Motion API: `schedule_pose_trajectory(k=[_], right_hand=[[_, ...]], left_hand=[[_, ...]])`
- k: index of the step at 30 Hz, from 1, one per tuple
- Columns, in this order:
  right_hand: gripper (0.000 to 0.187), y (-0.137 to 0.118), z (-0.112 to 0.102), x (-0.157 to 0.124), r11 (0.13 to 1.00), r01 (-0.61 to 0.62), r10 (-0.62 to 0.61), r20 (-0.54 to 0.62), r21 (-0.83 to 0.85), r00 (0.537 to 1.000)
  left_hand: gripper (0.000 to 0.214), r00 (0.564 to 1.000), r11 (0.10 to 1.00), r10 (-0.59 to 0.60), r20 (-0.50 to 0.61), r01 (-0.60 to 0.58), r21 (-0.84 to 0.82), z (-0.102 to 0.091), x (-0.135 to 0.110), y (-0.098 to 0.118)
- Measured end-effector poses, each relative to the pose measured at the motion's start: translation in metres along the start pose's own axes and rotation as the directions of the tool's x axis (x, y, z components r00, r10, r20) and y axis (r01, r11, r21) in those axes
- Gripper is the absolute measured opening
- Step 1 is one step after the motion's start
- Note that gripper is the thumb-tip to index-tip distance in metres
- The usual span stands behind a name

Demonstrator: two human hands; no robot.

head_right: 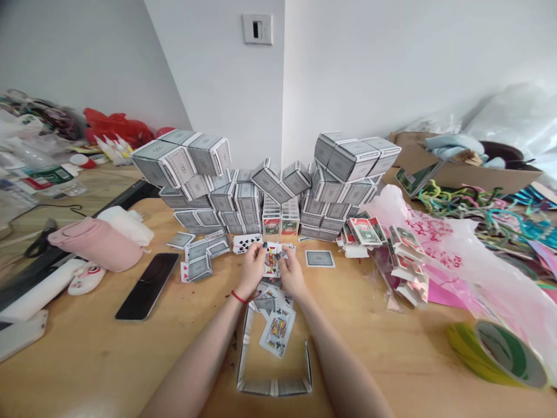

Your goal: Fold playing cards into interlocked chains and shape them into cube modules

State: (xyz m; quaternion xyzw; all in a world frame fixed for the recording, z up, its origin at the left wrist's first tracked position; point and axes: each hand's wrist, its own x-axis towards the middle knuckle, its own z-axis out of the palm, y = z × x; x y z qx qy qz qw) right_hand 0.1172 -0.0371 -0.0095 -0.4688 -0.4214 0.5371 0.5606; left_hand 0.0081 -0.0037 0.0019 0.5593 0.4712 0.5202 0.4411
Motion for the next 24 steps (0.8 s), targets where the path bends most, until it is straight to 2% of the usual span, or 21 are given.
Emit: schedule_pose_trajectory(k=[11, 15, 19, 24], right_hand=[[0.035, -0.0053, 0.0017, -0.0026, 1.000, 0.000, 0.000, 0.033, 0.002, 0.999], [0.032, -0.0063, 0.0016, -0.0027, 1.000, -0.007, 0.007, 0.042, -0.007, 0.999], [0.028, -0.0043, 0.0005, -0.0013, 0.999, -0.027, 0.027, 0.008, 0.017, 1.000], [0.026, -0.0021, -0.0008, -0.0001, 0.999, -0.011, 0.013, -0.033, 0.048, 0.999]], left_hand=[[0.019, 1.000, 0.999, 0.015, -0.009, -0.014, 0.030, -0.0010, -0.0002, -0.0043], [0.020, 1.000, 1.000, -0.013, -0.010, 0.013, 0.010, -0.0003, -0.0001, -0.0015], [0.022, 1.000, 1.000, -0.020, 0.009, 0.020, 0.004, 0.0008, -0.0009, -0.0013], [0.022, 0.998, 0.998, 0.034, 0.055, -0.030, -0.062, 0.0029, -0.0042, -0.0022]])
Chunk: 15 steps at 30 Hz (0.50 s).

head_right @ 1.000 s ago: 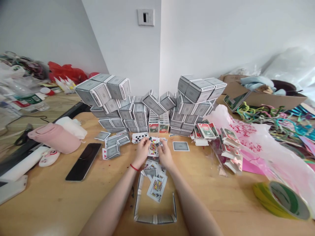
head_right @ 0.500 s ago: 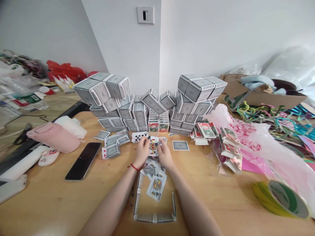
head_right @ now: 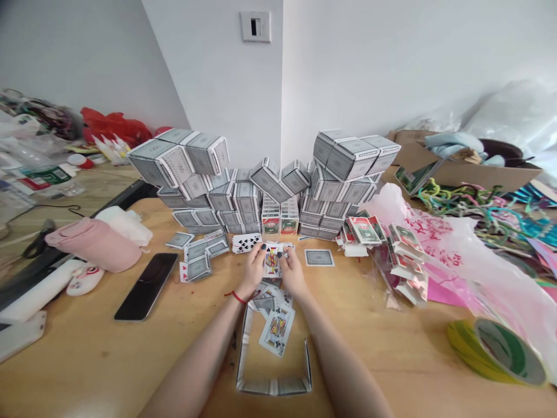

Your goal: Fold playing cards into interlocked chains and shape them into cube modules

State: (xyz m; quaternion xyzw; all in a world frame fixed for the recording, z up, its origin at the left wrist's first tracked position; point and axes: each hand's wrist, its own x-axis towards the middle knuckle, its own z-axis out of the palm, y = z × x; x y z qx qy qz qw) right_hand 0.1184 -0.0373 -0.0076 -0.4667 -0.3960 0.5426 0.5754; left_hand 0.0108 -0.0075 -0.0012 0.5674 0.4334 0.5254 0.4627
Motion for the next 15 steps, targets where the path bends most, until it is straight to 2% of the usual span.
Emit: schedule_pose_trajectory(k=[7, 15], right_hand=[[0.022, -0.0001, -0.0017, 0.0025, 0.998, 0.066, -0.065, -0.070, 0.001, 0.995], [0.017, -0.0003, -0.0044, 0.0038, 0.999, 0.047, -0.048, -0.073, -0.017, 0.996]], left_hand=[[0.033, 0.990, 0.999, 0.043, 0.137, -0.044, -0.001, -0.0023, -0.0052, 0.0030], [0.026, 0.995, 0.999, 0.031, 0.095, -0.034, 0.028, 0.0001, -0.0047, 0.0023]])
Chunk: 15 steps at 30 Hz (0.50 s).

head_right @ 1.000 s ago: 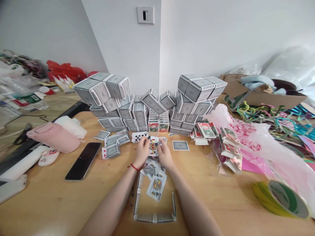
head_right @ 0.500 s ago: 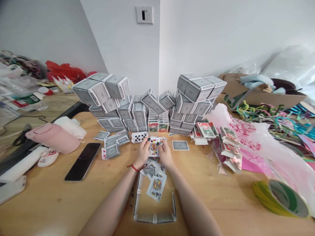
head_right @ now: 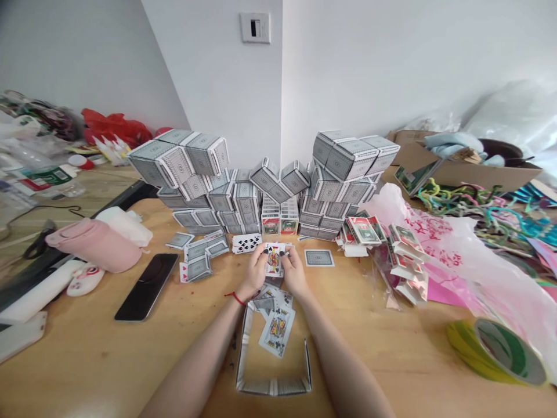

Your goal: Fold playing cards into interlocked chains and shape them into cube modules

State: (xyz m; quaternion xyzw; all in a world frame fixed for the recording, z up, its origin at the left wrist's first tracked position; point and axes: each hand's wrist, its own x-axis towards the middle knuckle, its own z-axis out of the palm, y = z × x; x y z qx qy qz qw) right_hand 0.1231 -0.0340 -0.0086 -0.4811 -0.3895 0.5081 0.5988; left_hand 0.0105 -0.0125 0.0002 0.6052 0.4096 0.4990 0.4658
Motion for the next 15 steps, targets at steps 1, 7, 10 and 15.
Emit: schedule_pose_trajectory(k=[1, 7, 10, 15], right_hand=[[0.017, 0.0000, -0.0002, 0.0003, 1.000, 0.001, -0.001, -0.005, 0.008, 1.000], [0.015, -0.0011, -0.0002, 0.0004, 1.000, 0.015, -0.015, -0.023, 0.019, 1.000], [0.016, -0.0021, 0.0013, -0.0007, 0.999, 0.011, -0.010, -0.025, 0.044, 1.000], [0.015, -0.0031, 0.0030, -0.0009, 0.997, 0.010, -0.008, -0.025, 0.079, 1.000]], left_hand=[[0.026, 1.000, 1.000, 0.009, -0.005, -0.009, -0.012, 0.0005, 0.0000, 0.0003], [0.024, 0.999, 0.994, -0.037, -0.040, 0.033, -0.106, 0.0035, 0.0000, 0.0013], [0.019, 0.995, 0.986, -0.082, -0.057, 0.073, -0.147, 0.0054, -0.0002, 0.0002], [0.018, 0.995, 0.990, -0.060, -0.081, 0.049, -0.131, 0.0061, -0.0009, -0.0011]])
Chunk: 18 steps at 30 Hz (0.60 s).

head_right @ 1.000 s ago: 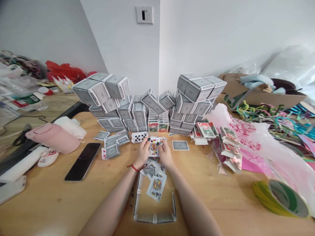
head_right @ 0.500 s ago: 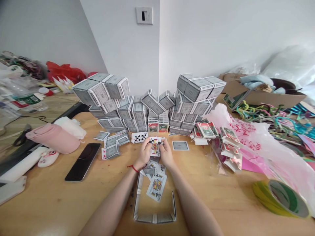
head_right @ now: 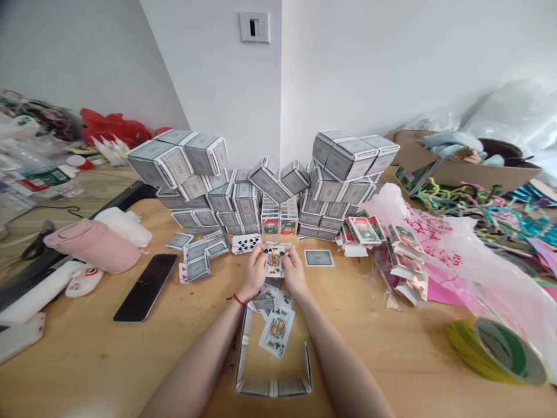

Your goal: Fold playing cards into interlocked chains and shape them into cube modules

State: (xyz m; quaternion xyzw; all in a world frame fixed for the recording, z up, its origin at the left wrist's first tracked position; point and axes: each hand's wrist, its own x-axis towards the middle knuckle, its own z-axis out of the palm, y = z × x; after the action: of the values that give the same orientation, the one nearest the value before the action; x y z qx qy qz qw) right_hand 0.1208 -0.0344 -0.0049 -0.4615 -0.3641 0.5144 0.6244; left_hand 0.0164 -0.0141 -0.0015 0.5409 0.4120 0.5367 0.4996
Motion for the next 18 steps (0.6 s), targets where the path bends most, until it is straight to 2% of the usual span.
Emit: schedule_pose_trajectory(k=[3, 12, 18], right_hand=[[0.013, 0.0009, -0.0006, 0.0006, 1.000, 0.010, -0.010, 0.006, -0.012, 1.000], [0.016, 0.0020, -0.0024, 0.0004, 0.994, 0.047, -0.043, 0.044, -0.100, 0.998], [0.015, 0.0035, -0.0036, 0.0014, 0.996, 0.039, -0.036, 0.035, -0.082, 0.999]], left_hand=[[0.019, 0.999, 0.999, 0.036, 0.000, -0.036, 0.029, -0.0015, 0.0001, 0.0000], [0.018, 0.999, 0.999, 0.041, -0.012, -0.041, 0.006, -0.0030, 0.0026, 0.0017], [0.017, 0.999, 0.999, 0.044, 0.002, -0.044, 0.019, -0.0032, 0.0017, 0.0020]])
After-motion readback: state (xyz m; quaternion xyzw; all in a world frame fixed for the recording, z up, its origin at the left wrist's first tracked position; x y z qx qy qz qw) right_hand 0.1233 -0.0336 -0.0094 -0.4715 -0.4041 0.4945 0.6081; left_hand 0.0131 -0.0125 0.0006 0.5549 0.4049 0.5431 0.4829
